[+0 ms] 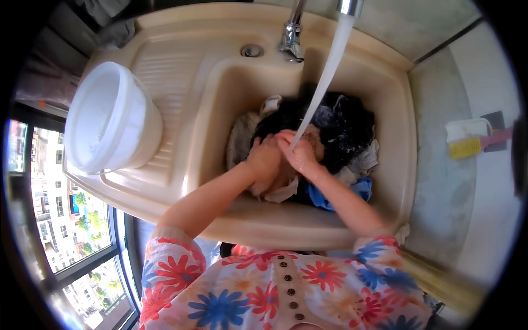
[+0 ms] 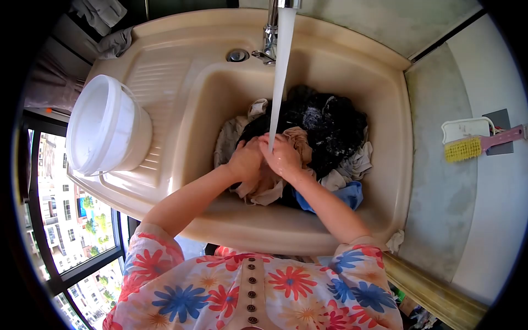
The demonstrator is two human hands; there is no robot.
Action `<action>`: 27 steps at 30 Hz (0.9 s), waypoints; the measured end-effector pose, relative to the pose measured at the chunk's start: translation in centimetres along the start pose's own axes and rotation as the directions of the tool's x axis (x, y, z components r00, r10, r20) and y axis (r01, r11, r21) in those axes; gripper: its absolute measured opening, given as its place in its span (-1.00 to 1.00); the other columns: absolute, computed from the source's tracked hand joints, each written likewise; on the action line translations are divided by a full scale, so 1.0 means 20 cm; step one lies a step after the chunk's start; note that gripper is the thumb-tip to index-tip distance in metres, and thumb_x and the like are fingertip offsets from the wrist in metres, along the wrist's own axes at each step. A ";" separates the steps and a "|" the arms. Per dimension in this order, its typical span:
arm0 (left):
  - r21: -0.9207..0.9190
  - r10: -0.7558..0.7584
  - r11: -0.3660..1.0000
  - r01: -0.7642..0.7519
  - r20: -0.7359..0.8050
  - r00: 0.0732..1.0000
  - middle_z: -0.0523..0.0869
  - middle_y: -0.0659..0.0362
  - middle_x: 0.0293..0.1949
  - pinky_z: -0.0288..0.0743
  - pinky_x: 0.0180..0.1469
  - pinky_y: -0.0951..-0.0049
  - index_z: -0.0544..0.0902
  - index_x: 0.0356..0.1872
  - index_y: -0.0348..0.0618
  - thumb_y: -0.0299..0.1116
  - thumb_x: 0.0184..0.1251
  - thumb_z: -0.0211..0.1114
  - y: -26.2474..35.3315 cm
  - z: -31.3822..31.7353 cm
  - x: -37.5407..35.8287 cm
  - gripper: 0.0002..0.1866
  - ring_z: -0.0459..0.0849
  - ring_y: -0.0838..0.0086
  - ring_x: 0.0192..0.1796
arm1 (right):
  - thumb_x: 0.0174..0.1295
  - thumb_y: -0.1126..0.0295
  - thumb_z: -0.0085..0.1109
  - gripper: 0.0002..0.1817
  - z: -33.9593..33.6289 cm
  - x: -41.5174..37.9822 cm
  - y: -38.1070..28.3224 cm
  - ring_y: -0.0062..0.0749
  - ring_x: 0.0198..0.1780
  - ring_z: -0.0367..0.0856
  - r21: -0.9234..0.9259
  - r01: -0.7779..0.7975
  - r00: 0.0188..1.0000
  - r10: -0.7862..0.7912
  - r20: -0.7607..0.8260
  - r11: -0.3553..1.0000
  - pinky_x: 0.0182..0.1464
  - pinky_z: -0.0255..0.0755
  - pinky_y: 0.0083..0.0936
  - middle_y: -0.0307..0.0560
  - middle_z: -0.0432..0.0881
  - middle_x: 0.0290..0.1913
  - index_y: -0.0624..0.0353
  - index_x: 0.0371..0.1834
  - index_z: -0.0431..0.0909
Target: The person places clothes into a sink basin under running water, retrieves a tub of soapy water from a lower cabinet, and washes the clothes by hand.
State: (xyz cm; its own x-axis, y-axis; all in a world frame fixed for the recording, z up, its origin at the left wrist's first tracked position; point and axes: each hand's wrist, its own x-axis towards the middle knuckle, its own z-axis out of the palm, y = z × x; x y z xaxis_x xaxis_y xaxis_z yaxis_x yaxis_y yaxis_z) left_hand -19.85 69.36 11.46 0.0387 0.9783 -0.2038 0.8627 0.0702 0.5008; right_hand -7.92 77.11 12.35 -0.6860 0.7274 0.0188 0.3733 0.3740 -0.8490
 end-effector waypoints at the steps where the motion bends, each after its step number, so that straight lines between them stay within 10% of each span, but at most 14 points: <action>1: -0.199 -0.050 0.979 0.046 -0.016 0.999 0.52 -0.06 0.02 0.35 0.06 0.16 0.45 0.05 -0.18 -0.31 0.12 0.08 -0.04 0.01 0.03 -0.58 0.46 0.10 0.11 | 0.20 0.19 0.05 -0.69 0.05 0.00 -0.03 -0.14 0.03 0.45 0.254 -0.165 0.986 0.160 0.041 0.953 0.08 0.27 -0.41 -0.08 0.56 -0.08 0.19 -0.16 0.56; 3: -0.720 -0.386 0.657 0.224 -0.066 0.920 0.61 0.00 -0.16 0.43 -0.10 0.31 0.50 -0.03 -0.21 -0.27 0.19 0.03 -0.03 -0.02 0.09 -0.64 0.58 0.18 -0.13 | 0.35 0.15 -0.18 -0.58 0.13 0.00 -0.02 -0.37 0.16 0.35 0.453 -0.221 0.975 0.195 0.104 0.864 0.17 0.19 -0.53 -0.10 0.46 0.12 0.19 0.12 0.38; 5: -0.990 -0.574 -0.128 0.052 0.117 0.810 0.61 0.03 -0.15 0.43 -0.12 0.31 0.51 -0.02 -0.21 -0.20 0.24 0.02 -0.01 -0.04 0.11 -0.62 0.57 0.22 -0.16 | 0.33 0.02 -0.21 -0.47 0.23 -0.03 -0.05 -0.32 0.17 0.36 0.468 -0.168 0.982 0.191 -0.002 0.868 0.14 0.21 -0.47 -0.03 0.43 0.14 0.16 0.21 0.28; 7: -0.987 -0.535 0.158 0.025 -0.065 0.842 0.47 0.09 0.10 0.30 0.11 0.33 0.39 0.11 -0.20 -0.08 0.27 0.04 -0.07 0.08 0.15 -0.51 0.43 0.29 0.10 | 0.32 -0.06 -0.25 -0.36 0.26 -0.03 -0.15 -0.34 0.28 0.19 0.636 -0.211 0.969 0.243 0.039 0.742 0.25 0.07 -0.52 -0.04 0.22 0.29 0.12 0.33 0.10; 9: -0.988 -0.570 -0.095 0.119 0.152 0.807 0.44 0.14 0.14 0.25 0.15 0.34 0.36 0.15 -0.18 0.08 0.29 -0.01 0.03 0.00 0.18 -0.41 0.38 0.33 0.15 | 0.30 -0.07 -0.17 -0.33 0.20 0.04 -0.14 -0.44 0.30 0.11 0.802 -0.305 0.945 0.269 0.188 0.514 0.30 -0.05 -0.56 -0.12 0.14 0.33 0.20 0.31 0.15; 10: -0.897 -0.542 -0.438 -0.066 0.205 0.815 0.38 0.10 0.20 0.18 0.21 0.33 0.33 0.19 -0.19 0.23 0.25 -0.07 0.16 0.00 0.17 -0.28 0.31 0.30 0.21 | 0.28 -0.15 -0.23 -0.29 0.13 0.08 -0.16 -0.44 0.32 0.06 0.813 -0.342 0.935 0.256 0.245 0.470 0.31 -0.06 -0.52 -0.15 0.08 0.36 0.20 0.29 0.18; 16: -0.974 -0.372 -0.228 0.007 0.093 0.924 -0.09 0.00 0.40 -0.05 0.30 0.07 -0.06 0.39 0.16 0.42 0.16 -0.28 0.08 -0.01 0.12 -0.16 0.01 0.01 0.38 | 0.30 -0.13 -0.27 -0.30 0.20 0.00 -0.23 -0.39 0.41 -0.14 0.680 -0.301 0.952 0.247 0.179 0.669 0.37 -0.25 -0.45 -0.14 -0.10 0.43 0.04 0.39 -0.03; 19: -0.967 -0.419 -0.233 -0.100 0.007 0.908 0.05 -0.01 0.37 0.01 0.29 0.11 0.02 0.37 0.07 0.41 0.15 -0.20 0.08 0.06 0.15 -0.13 0.11 0.12 0.35 | 0.29 -0.15 -0.27 -0.32 0.15 0.01 -0.25 -0.37 0.36 -0.03 0.628 -0.292 0.956 0.221 0.192 0.721 0.35 -0.19 -0.45 -0.15 0.03 0.38 0.04 0.35 0.07; 24: -0.901 -0.438 -0.425 0.084 0.286 0.852 0.33 0.08 0.21 0.16 0.22 0.28 0.26 0.25 -0.13 0.42 0.11 -0.11 0.24 0.04 0.18 -0.12 0.30 0.34 0.21 | 0.23 -0.19 -0.20 -0.30 0.08 0.08 -0.11 -0.27 0.32 0.07 0.751 -0.361 0.918 0.352 0.182 0.553 0.32 -0.08 -0.38 -0.16 0.13 0.34 0.03 0.30 0.19; 27: -0.928 -0.209 -0.369 -0.049 0.031 0.977 -0.02 -0.03 0.38 -0.20 0.36 0.20 0.04 0.37 0.04 0.38 0.20 -0.27 0.09 0.12 0.23 -0.17 -0.07 0.18 0.40 | 0.24 -0.14 -0.18 -0.34 0.13 -0.04 -0.18 -0.29 0.30 0.10 0.708 -0.261 0.952 0.296 0.076 0.657 0.31 -0.05 -0.40 -0.16 0.18 0.30 0.05 0.28 0.23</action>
State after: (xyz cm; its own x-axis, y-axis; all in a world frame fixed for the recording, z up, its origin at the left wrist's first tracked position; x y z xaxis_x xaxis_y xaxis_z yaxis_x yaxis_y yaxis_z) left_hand -17.03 73.45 9.47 -0.1269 0.9353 -0.3304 -0.7885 0.1070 0.6056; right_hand -10.33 73.59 14.06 -0.5899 0.7596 -0.2739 -0.0178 -0.3513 -0.9361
